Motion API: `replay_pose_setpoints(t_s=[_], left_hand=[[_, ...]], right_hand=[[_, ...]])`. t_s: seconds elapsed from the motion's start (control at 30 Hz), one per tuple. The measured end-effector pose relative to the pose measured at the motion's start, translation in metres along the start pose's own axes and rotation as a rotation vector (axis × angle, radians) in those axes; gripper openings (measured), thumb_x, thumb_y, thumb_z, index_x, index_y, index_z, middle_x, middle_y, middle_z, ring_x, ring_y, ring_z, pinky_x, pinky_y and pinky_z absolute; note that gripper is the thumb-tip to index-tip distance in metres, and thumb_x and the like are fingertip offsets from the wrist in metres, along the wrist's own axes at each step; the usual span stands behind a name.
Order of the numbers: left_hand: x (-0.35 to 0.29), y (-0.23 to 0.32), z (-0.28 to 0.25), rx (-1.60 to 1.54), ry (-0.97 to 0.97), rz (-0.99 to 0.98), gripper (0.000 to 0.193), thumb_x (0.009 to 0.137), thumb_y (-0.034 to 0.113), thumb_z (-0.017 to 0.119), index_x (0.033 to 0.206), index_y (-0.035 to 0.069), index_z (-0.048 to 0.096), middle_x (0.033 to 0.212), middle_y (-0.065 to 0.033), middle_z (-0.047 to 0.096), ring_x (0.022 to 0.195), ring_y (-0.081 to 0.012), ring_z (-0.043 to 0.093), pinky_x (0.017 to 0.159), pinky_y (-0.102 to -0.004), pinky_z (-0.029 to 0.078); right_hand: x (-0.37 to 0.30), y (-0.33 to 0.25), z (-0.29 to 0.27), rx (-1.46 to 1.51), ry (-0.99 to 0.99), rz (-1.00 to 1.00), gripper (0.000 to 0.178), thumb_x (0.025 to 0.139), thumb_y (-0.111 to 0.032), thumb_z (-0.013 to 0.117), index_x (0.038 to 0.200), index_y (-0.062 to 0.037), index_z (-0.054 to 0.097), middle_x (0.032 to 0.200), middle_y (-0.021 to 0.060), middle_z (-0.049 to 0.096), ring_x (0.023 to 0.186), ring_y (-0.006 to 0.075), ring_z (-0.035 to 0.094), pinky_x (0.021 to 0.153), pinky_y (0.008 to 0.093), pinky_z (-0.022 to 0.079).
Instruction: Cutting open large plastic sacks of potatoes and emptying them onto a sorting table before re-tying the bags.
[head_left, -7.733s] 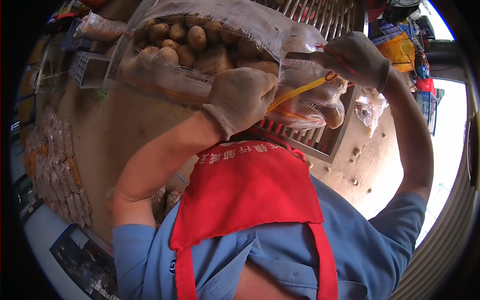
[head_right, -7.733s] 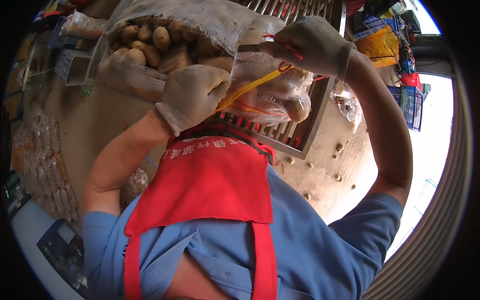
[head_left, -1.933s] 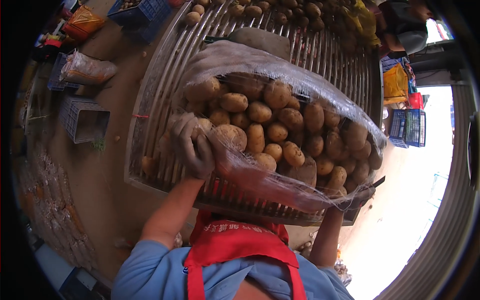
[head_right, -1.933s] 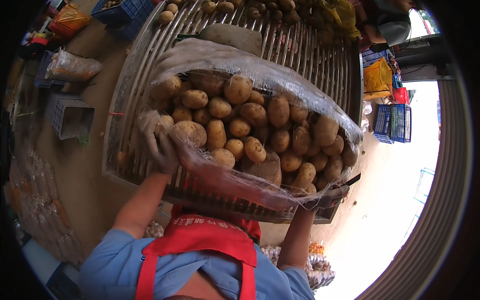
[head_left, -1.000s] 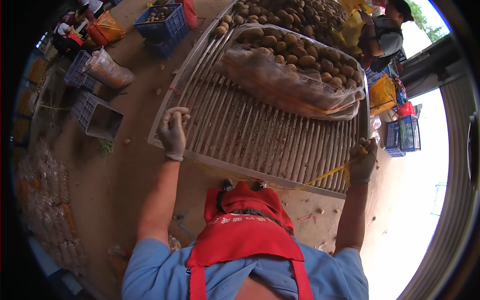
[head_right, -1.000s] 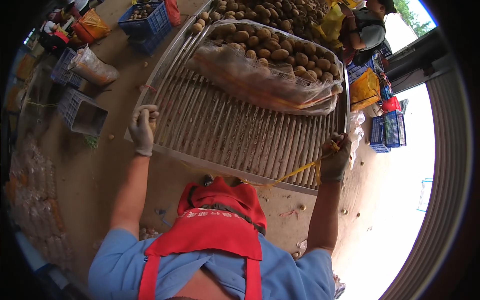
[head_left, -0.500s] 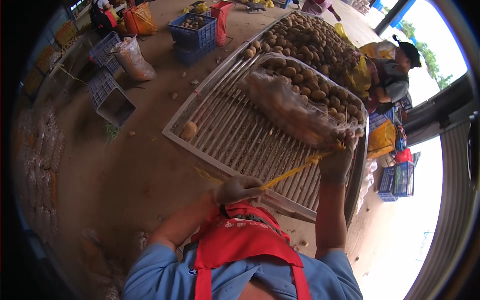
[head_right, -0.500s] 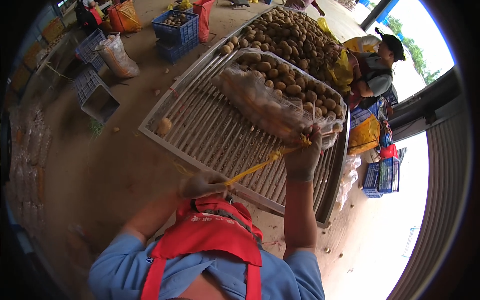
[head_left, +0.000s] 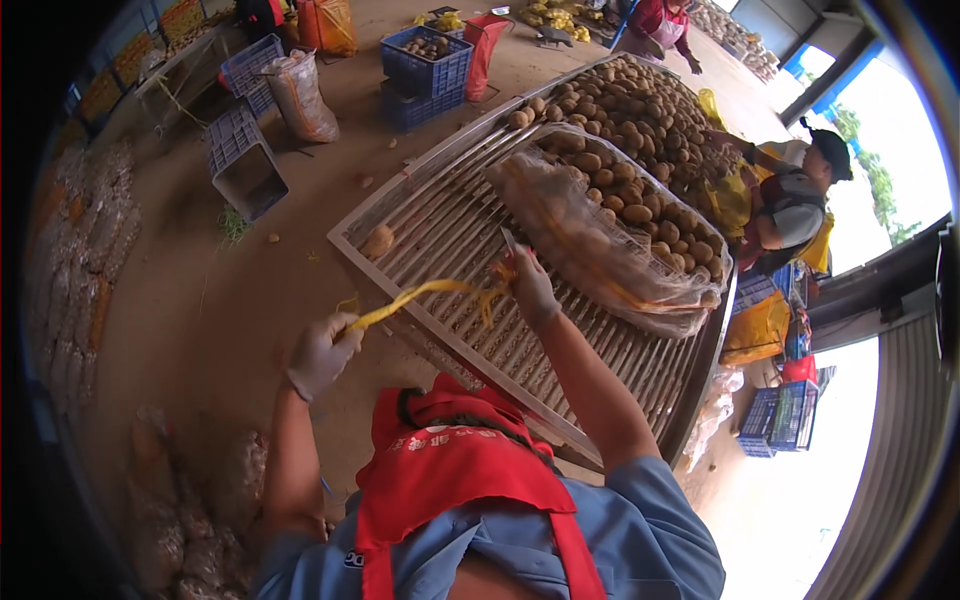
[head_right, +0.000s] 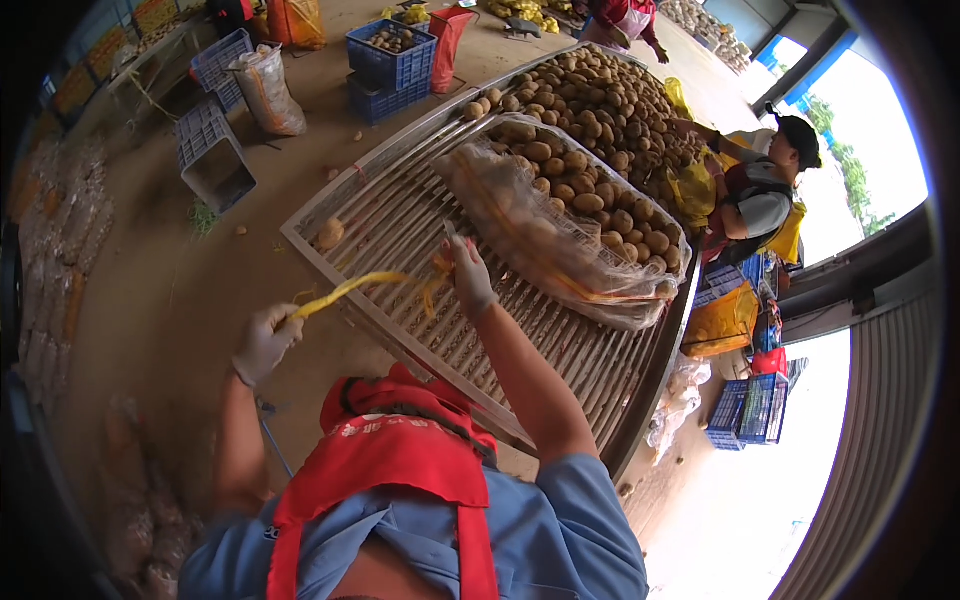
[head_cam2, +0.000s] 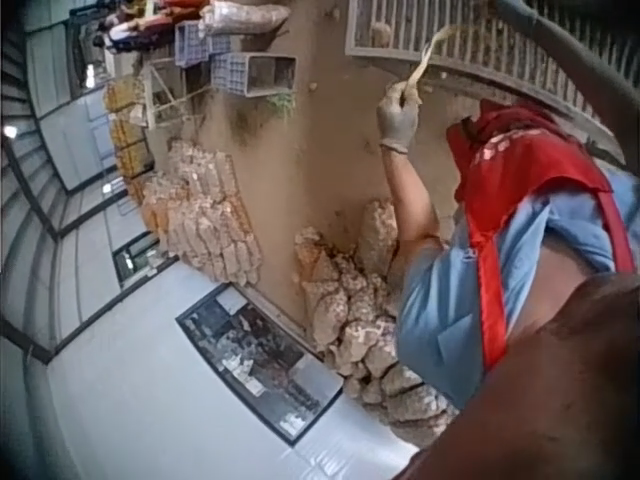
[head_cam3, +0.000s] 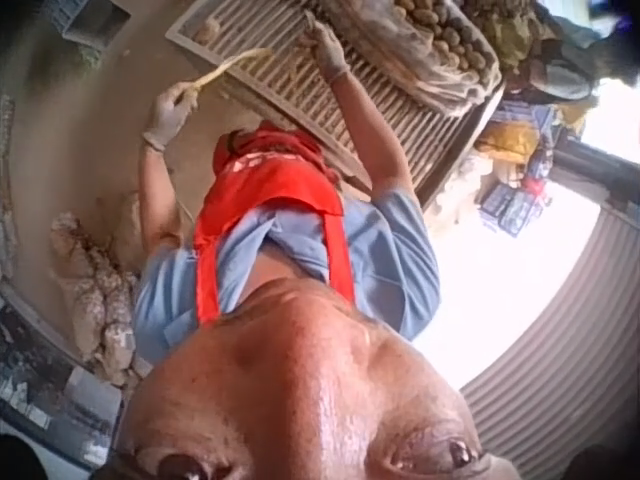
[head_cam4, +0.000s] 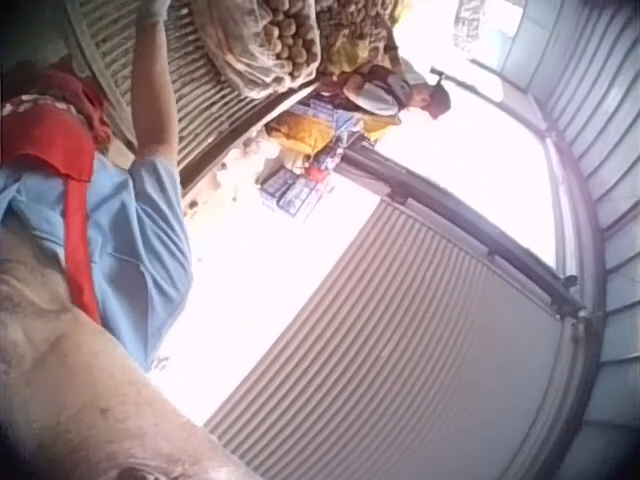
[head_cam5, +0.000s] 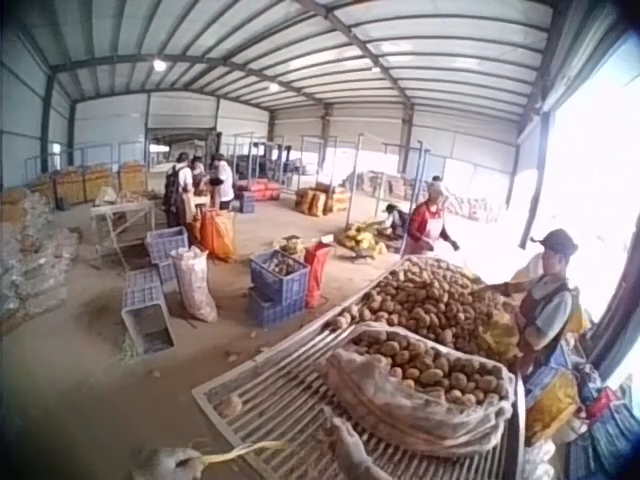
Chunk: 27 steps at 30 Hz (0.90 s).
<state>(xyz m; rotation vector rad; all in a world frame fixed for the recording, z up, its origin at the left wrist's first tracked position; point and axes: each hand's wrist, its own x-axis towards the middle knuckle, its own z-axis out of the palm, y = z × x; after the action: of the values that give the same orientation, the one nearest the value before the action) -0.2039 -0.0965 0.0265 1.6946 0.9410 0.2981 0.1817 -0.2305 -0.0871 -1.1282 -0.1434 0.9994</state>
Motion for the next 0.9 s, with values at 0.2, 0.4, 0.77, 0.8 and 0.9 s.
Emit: replay_pose_setpoints(t_s=[0.2,0.4,0.77,0.8,0.9], left_hand=[[0.006,-0.04,0.026,0.309,0.2,0.232,0.026,0.094,0.022,0.069,0.114,0.005,0.075,0.091,-0.0189,0.075,0.081,-0.032,0.074,0.074,-0.042,0.057],[-0.023,-0.08,0.045,0.358,0.229,0.033,0.029,0.094,0.026,0.069,0.115,0.007,0.075,0.089,-0.0162,0.076,0.081,-0.0295,0.074,0.076,-0.0418,0.056],[-0.044,-0.095,0.07,0.555,0.515,0.158,0.044,0.094,0.029,0.07,0.13,0.003,0.067,0.115,-0.0193,0.075,0.104,-0.0338,0.074,0.092,-0.0414,0.058],[-0.049,-0.097,0.065,0.511,0.513,0.119,0.046,0.094,0.029,0.069,0.132,0.002,0.065,0.12,-0.0199,0.075,0.107,-0.0353,0.073,0.095,-0.0415,0.057],[-0.07,-0.112,0.036,0.039,0.178,-0.081,0.041,0.096,0.029,0.068,0.129,0.004,0.068,0.118,-0.0201,0.076,0.108,-0.0342,0.073,0.098,-0.0414,0.056]], right_hand=[[-0.025,0.023,0.035,-0.45,0.101,-0.331,0.059,0.108,-0.028,0.063,0.157,0.0003,0.045,0.148,0.0172,0.058,0.132,0.0245,0.058,0.11,0.0352,0.045],[-0.131,0.053,-0.004,-0.517,-0.109,-0.096,0.031,0.11,-0.018,0.053,0.13,0.0005,0.067,0.105,0.0074,0.074,0.089,0.0153,0.072,0.075,0.0282,0.056],[-0.171,0.086,-0.016,-0.339,-0.09,-0.04,0.022,0.109,-0.018,0.059,0.118,-0.0019,0.07,0.092,0.0071,0.074,0.075,0.0127,0.069,0.065,0.0242,0.053],[-0.177,0.088,-0.009,-0.247,-0.112,-0.049,0.022,0.109,-0.017,0.058,0.118,-0.0015,0.07,0.092,0.0072,0.073,0.074,0.0126,0.068,0.065,0.0247,0.053],[-0.194,0.098,0.021,-0.382,-0.178,-0.151,0.023,0.11,-0.018,0.057,0.117,-0.0008,0.07,0.092,0.0069,0.073,0.075,0.0137,0.069,0.07,0.0273,0.056]])
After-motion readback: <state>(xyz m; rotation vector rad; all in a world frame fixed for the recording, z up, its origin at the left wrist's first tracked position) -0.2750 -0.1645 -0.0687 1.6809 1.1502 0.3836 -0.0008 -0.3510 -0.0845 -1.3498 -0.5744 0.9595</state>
